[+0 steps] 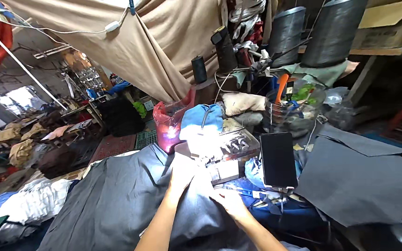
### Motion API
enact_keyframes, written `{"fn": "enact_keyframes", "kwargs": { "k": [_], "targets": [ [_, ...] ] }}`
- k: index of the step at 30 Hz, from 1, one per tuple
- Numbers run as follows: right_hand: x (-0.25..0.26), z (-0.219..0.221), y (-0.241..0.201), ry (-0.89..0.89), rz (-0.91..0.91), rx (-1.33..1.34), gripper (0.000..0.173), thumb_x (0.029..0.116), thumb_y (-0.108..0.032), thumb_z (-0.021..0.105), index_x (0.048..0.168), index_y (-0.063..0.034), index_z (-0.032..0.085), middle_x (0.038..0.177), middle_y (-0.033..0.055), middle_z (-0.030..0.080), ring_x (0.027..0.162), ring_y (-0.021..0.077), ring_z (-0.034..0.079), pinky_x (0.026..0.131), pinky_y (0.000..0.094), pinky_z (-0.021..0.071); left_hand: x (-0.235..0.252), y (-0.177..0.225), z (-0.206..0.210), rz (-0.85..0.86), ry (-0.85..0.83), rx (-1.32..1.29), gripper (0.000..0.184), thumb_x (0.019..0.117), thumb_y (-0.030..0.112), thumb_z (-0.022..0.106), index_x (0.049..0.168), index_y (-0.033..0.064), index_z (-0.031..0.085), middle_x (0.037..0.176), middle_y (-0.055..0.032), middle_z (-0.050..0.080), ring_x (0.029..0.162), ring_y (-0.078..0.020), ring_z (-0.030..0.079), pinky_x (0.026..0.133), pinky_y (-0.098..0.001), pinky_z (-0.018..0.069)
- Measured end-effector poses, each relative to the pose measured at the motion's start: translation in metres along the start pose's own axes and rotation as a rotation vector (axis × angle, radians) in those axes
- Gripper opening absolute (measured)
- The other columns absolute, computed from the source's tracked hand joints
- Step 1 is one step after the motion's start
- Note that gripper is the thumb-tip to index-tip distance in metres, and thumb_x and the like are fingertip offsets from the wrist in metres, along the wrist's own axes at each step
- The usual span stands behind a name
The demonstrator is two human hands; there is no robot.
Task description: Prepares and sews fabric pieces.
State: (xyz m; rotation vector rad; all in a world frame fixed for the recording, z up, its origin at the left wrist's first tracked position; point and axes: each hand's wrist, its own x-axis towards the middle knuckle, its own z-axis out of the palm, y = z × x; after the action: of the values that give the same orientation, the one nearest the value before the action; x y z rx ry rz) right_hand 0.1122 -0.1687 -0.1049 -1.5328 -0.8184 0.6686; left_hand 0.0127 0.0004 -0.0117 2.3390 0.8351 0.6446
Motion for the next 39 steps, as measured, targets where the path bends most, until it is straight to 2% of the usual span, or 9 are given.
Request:
{"fn": "enact_keyframes", "kwargs": {
  "k": [4, 8, 14, 21, 25, 29, 32, 34, 39],
  "targets": [
    [-0.018, -0.005, 0.003, -0.037, 0.026, 0.017, 0.019, 0.0922, -0.023, 0.072, 0.079, -0.009, 0.073, 0.073, -0.0044, 0.066, 0.072, 0.0038, 0.062, 0.072, 0.0293, 0.0517, -0.009, -0.005, 0.001, 0.167, 0.008, -0.003, 0.02, 0.0937, 0.025, 0.071, 0.1, 0.0074, 0.078, 0.111, -0.0089, 0.073, 0.111, -0.02, 0.067, 0.102, -0.0422, 0.0532],
    [-0.032, -0.006, 0.006, -0.024, 0.028, 0.077, 0.012, 0.0889, -0.019, 0.075, 0.085, -0.0084, 0.076, 0.08, -0.0037, 0.071, 0.079, 0.0029, 0.066, 0.077, 0.0264, 0.0556, -0.018, -0.007, 0.007, 0.235, 0.058, -0.046, 0.013, 0.0908, 0.021, 0.074, 0.094, 0.01, 0.079, 0.104, -0.0053, 0.074, 0.105, -0.0167, 0.068, 0.098, -0.04, 0.0551],
    [-0.022, -0.005, 0.003, -0.004, -0.013, 0.063, 0.02, 0.09, -0.02, 0.073, 0.073, -0.0107, 0.071, 0.067, -0.0075, 0.064, 0.065, 0.0002, 0.058, 0.064, 0.0243, 0.0493, -0.009, 0.002, 0.005, 0.112, 0.058, -0.039, 0.02, 0.0888, 0.025, 0.076, 0.095, 0.0062, 0.077, 0.104, -0.0093, 0.073, 0.105, -0.0214, 0.068, 0.097, -0.0435, 0.0541],
    [-0.015, -0.003, -0.008, 0.02, -0.01, 0.098, 0.012, 0.0905, -0.013, 0.073, 0.081, -0.0073, 0.076, 0.073, -0.0044, 0.071, 0.071, 0.0005, 0.065, 0.071, 0.0238, 0.0546, 0.003, 0.007, 0.005, 0.023, 0.011, 0.011, 0.028, 0.0914, 0.029, 0.072, 0.099, 0.003, 0.077, 0.107, -0.0137, 0.073, 0.109, -0.0244, 0.067, 0.103, -0.0437, 0.0509],
    [-0.021, -0.002, -0.013, 0.035, -0.032, 0.013, 0.014, 0.0924, -0.014, 0.071, 0.084, -0.0041, 0.076, 0.076, -0.0006, 0.071, 0.074, 0.0031, 0.065, 0.075, 0.0281, 0.0544, 0.004, 0.011, 0.0, -0.051, -0.037, 0.055, 0.04, 0.0958, 0.032, 0.066, 0.118, 0.0001, 0.072, 0.128, -0.0178, 0.068, 0.127, -0.0262, 0.06, 0.113, -0.0417, 0.0432],
    [-0.005, 0.009, -0.021, 0.146, -0.083, -0.029, 0.015, 0.0922, -0.012, 0.071, 0.083, -0.0011, 0.076, 0.076, 0.0026, 0.07, 0.074, 0.0053, 0.063, 0.076, 0.0303, 0.0523, 0.018, 0.031, -0.018, -0.145, -0.073, 0.127, 0.056, 0.0995, 0.031, 0.064, 0.143, -0.0029, 0.054, 0.143, -0.0215, 0.058, 0.137, -0.0287, 0.053, 0.119, -0.041, 0.0362],
    [0.016, 0.017, -0.023, 0.226, -0.091, -0.032, 0.013, 0.089, -0.008, 0.07, 0.078, -0.002, 0.074, 0.07, 0.0012, 0.067, 0.069, 0.0054, 0.061, 0.071, 0.0299, 0.0509, 0.02, 0.05, -0.016, -0.067, 0.128, 0.219, 0.036, 0.0998, 0.021, 0.057, 0.122, -0.0053, 0.068, 0.115, -0.023, 0.072, 0.11, -0.0329, 0.069, 0.101, -0.0443, 0.052],
    [0.021, 0.021, -0.028, 0.271, -0.051, -0.046, 0.015, 0.0874, -0.006, 0.069, 0.074, -0.0005, 0.07, 0.068, 0.0032, 0.063, 0.068, 0.0104, 0.059, 0.069, 0.0353, 0.0495, 0.026, 0.073, -0.026, -0.283, 0.004, 0.172, 0.033, 0.1054, 0.017, 0.051, 0.129, 0.0, 0.066, 0.128, -0.0191, 0.068, 0.123, -0.0304, 0.063, 0.111, -0.0428, 0.0443],
    [0.024, 0.031, -0.038, 0.373, 0.085, -0.034, 0.02, 0.0932, -0.009, 0.067, 0.078, 0.0033, 0.068, 0.071, 0.0083, 0.062, 0.072, 0.0172, 0.06, 0.072, 0.0395, 0.0501, 0.065, -0.018, 0.024, -0.035, 0.2, 0.367, 0.035, 0.1037, 0.03, 0.05, 0.113, 0.0072, 0.074, 0.112, -0.0147, 0.073, 0.109, -0.0286, 0.068, 0.097, -0.0451, 0.0553]
  ]
}}
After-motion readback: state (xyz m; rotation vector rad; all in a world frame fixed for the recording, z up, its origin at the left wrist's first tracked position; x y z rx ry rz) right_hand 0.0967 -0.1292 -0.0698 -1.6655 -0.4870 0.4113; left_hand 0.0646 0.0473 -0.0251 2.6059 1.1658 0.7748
